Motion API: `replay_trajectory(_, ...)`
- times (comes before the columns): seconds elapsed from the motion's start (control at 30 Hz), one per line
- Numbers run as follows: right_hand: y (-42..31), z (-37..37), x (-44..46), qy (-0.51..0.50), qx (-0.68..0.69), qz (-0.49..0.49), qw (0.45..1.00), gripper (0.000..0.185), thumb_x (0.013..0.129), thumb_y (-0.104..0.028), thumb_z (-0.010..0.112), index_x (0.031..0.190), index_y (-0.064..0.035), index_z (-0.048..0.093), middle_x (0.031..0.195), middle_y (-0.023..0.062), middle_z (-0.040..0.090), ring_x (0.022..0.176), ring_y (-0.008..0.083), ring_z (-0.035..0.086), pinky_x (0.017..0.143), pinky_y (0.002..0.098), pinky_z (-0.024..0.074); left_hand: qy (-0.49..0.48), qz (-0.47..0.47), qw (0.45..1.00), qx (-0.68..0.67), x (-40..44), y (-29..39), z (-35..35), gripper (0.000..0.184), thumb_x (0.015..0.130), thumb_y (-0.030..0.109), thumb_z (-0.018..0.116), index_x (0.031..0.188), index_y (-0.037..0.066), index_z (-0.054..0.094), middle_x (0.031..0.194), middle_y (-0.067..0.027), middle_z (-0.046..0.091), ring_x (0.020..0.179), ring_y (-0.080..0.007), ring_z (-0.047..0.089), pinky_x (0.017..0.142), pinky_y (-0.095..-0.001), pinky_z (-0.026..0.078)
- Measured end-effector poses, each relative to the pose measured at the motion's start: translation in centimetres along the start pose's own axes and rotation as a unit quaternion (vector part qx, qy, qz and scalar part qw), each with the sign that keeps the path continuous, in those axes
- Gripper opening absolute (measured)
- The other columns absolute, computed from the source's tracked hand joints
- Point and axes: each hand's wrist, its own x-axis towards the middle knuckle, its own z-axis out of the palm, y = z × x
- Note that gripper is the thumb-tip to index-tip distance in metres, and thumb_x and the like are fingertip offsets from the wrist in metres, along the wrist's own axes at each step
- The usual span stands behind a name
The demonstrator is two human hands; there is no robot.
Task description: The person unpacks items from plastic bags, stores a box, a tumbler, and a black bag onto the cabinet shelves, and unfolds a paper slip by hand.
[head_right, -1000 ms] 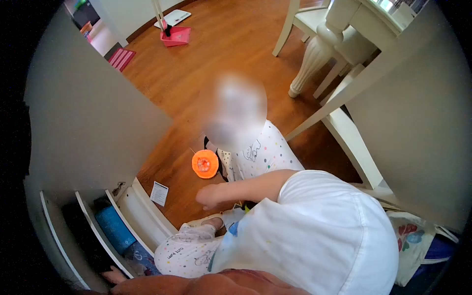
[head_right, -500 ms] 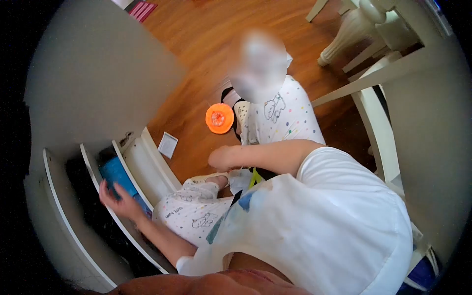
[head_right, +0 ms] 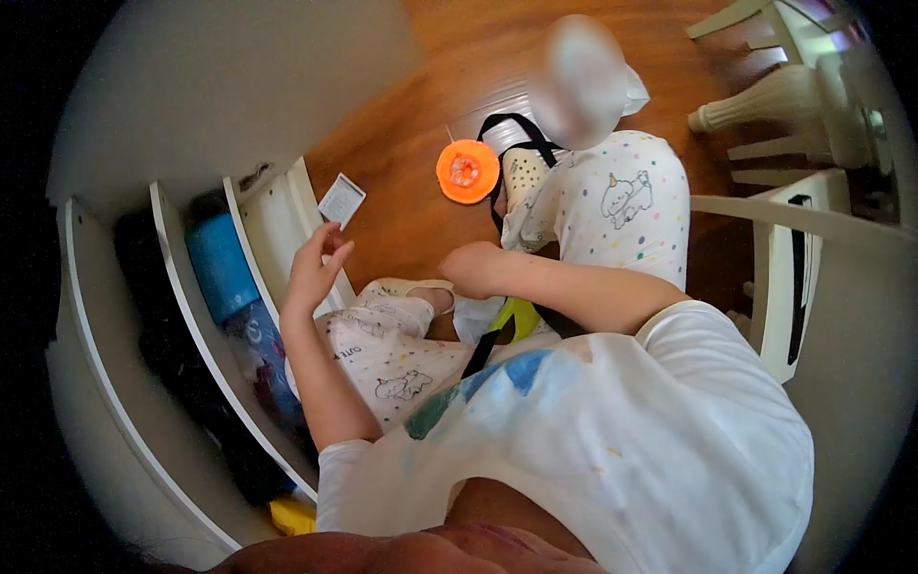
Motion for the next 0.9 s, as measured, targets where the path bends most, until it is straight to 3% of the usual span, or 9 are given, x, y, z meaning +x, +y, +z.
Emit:
replay_trajectory(0.17,-0.1,-0.5,-0.5,-0.026,0.028,-0.006,0.999,0.025,0.077,-0.022,0.060,0.090,-0.0008,0.057,0.084,0.0182,0.060,0.082,0.0359,0.058,0.072,0.0437,0.0461,-0.010,-0.022,1.000,0.015,-0.1,0.0,-0.6,0.040,0.081,0.023,0.062,0.113,0.001,0.051,0.087,-0.0178,0.059,0.079,-0.0285,0.058,0.071,-0.0350,0.046)
replay_trajectory(0.23,0.2,-0.2,-0.5,0.011,0.003,-0.005,1.000,0.025,0.078,-0.022,0.060,0.090,-0.0002,0.056,0.084,0.0191,0.060,0.083,0.0363,0.058,0.072,0.0437,0.0462,-0.023,-0.039,0.999,0.020,-0.2,0.1,-0.7,0.041,0.081,0.024,0.062,0.112,0.001,0.050,0.089,-0.0185,0.059,0.080,-0.0298,0.057,0.072,-0.0356,0.046)
replay_trajectory(0.47,2.2,0.3,0.6,-0.032,-0.009,0.003,0.999,0.026,0.078,-0.022,0.059,0.090,0.0004,0.056,0.081,0.0192,0.059,0.081,0.0361,0.057,0.070,0.0433,0.0460,-0.017,0.001,1.000,0.002,-0.3,-0.5,-0.6,0.043,0.080,0.029,0.061,0.111,0.000,0.051,0.091,-0.0211,0.061,0.085,-0.0333,0.059,0.073,-0.0379,0.046)
replay_trajectory(0.67,3.1,-1.5,0.7,0.139,0.059,0.049,0.987,0.021,0.080,-0.016,0.060,0.091,0.0006,0.054,0.076,0.0170,0.060,0.073,0.0327,0.058,0.064,0.0387,0.0458,-0.017,-0.005,1.000,-0.014,-0.7,-0.6,-0.5,0.044,0.080,0.030,0.061,0.111,0.000,0.051,0.095,-0.0217,0.061,0.089,-0.0333,0.060,0.076,-0.0375,0.047)
replay_trajectory(0.9,2.9,-1.0,0.9,0.073,0.021,0.054,0.996,0.022,0.080,-0.016,0.061,0.093,0.0009,0.055,0.076,0.0164,0.060,0.073,0.0319,0.059,0.064,0.0385,0.0459,-0.013,-0.008,1.000,0.000,-1.1,-0.9,-0.6,0.044,0.080,0.029,0.061,0.112,0.000,0.052,0.089,-0.0203,0.061,0.084,-0.0318,0.060,0.072,-0.0375,0.047)
